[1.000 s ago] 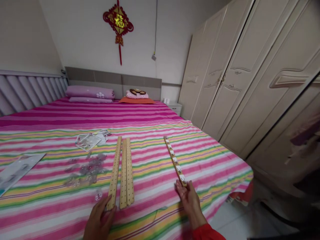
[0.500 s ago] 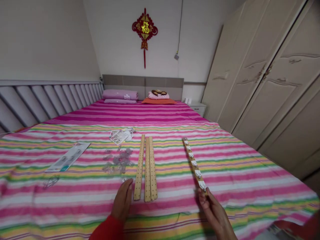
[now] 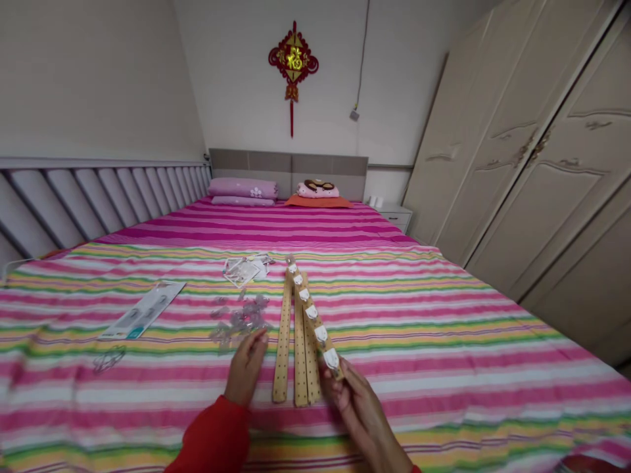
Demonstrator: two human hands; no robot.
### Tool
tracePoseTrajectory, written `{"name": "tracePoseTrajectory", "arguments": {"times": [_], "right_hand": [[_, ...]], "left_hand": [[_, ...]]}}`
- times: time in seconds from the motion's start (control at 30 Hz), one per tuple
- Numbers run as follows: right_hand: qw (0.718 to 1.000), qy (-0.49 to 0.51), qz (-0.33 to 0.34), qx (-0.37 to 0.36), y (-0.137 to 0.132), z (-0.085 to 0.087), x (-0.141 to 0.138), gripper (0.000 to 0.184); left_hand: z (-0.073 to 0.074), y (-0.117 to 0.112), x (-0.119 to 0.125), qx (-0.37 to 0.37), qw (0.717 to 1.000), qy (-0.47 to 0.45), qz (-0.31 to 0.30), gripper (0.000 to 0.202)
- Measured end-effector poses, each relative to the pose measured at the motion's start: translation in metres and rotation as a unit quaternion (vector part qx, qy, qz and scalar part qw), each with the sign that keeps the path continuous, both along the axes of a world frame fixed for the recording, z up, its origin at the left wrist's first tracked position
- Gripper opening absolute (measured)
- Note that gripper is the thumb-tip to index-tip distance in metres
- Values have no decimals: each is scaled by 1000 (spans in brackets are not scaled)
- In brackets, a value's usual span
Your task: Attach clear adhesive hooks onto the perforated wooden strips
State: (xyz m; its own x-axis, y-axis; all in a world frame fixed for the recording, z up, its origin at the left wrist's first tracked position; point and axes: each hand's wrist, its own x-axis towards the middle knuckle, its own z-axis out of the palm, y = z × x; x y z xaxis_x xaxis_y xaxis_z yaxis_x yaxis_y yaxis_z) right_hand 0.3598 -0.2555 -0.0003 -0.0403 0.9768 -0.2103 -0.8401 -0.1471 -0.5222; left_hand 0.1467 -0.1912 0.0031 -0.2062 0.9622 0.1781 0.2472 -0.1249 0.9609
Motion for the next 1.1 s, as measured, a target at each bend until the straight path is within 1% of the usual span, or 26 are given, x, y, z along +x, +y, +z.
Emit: {"name": "tracePoseTrajectory", "arguments": {"times": [0.07,0.13,0.2,0.27,0.37,0.47,0.53,0.7,0.8,0.9,0.97,1.1], "right_hand": [[999,-35,-1,9,7,1,-25,28],[997,-78,-5,13,12,0,-47,35],[993,-120,-5,18,17,-3,-65,38],[988,-152,-17,31,22,-5,-76,39],[980,-190,-34,55,32,-5,-85,43],[974,-220,-33,54,38,-1,-90,45],[971,-232,-29,46,39,1,-93,47],[964,-262,-17,48,35,5,-98,57],[961,-272,-18,44,34,3,-98,63],[962,-270,-17,43,38,-1,-97,61],[963,-265,-20,47,42,-2,-97,57],[965,-255,-25,47,49,-1,-98,53]], "left_hand": [[5,-14,23,-39,997,-57,-24,58],[5,-22,44,-55,994,-86,-49,70],[3,-22,57,-46,993,-101,-45,74],[0,-17,61,-41,992,-114,-32,74],[-2,-4,57,-48,989,-136,-30,70],[0,9,45,-59,986,-150,-36,64],[2,16,36,-52,988,-141,-25,60],[4,37,16,-41,991,-123,28,55],[3,51,10,-48,990,-131,30,55],[2,67,6,-45,989,-140,6,49],[1,78,2,-42,991,-128,-2,41],[0,96,-9,2,998,-63,17,29]]}}
